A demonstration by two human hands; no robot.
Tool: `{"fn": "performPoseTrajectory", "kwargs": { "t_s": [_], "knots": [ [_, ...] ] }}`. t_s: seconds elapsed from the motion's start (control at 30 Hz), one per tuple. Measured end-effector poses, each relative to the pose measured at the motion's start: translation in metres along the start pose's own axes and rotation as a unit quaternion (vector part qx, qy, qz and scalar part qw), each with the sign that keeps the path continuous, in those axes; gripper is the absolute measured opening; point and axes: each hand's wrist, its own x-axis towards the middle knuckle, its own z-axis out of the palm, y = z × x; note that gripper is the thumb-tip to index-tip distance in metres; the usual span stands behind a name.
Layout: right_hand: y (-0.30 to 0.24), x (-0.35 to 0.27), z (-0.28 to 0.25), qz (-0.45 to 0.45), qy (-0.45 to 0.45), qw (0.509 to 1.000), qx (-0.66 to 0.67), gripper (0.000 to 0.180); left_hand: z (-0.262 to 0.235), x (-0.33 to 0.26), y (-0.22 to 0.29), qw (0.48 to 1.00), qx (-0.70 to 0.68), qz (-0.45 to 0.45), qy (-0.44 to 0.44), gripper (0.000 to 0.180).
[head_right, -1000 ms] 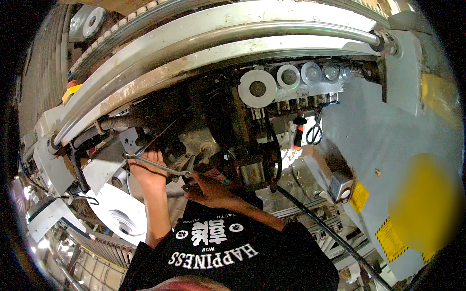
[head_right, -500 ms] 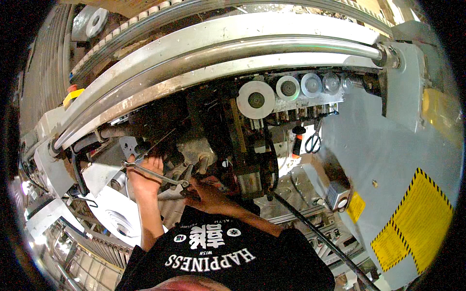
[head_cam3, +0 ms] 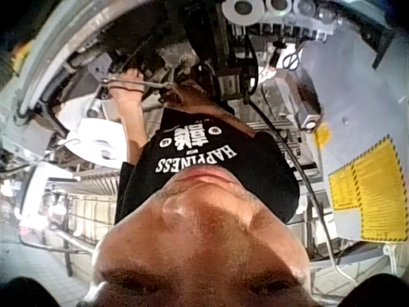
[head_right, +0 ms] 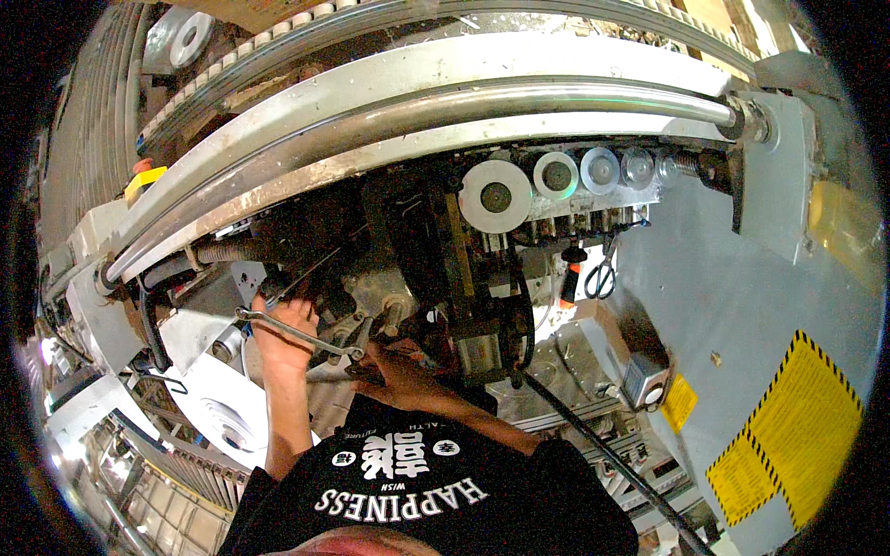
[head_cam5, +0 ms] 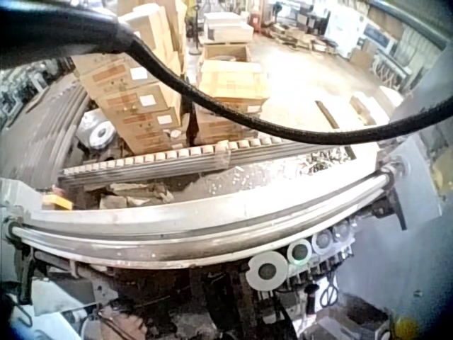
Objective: The person uses a wrench to adjust a component on a large industrial machine, cuts a strip of white tape with a pair of cutters, and handles the tape near the machine's rollers.
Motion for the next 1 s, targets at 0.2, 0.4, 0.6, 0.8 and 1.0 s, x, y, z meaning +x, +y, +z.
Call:
{"fn": "performPoseTrajectory", "kwargs": {
  "t_s": [0.2, 0.4, 0.6, 0.8, 1.0],
  "knots": [
    [-0.007, -0.001, 0.0, 0.04, -0.003, 0.999, 0.035, 0.065, -0.011, 0.001, -0.001, 0.992, 0.029, 0.005, -0.12, 0.093],
    [-0.013, -0.005, -0.001, -0.028, 0.027, 0.996, -0.086, 0.067, -0.007, -0.006, -0.001, 0.997, -0.04, 0.037, -0.055, 0.076],
    [-0.009, -0.013, 0.016, 0.012, 0.08, 0.997, -0.012, 0.086, -0.023, -0.068, 0.005, 0.98, 0.007, 0.108, -0.168, 0.06],
    [0.009, -0.028, 0.023, 0.025, 0.142, 0.988, 0.054, 0.095, -0.074, -0.115, 0.0, 0.952, 0.095, 0.207, -0.205, 0.061],
    [0.02, -0.044, 0.03, -0.032, 0.154, 0.987, 0.032, 0.078, -0.139, -0.126, -0.027, 0.95, 0.1, 0.267, -0.13, 0.054]
  ]
}}
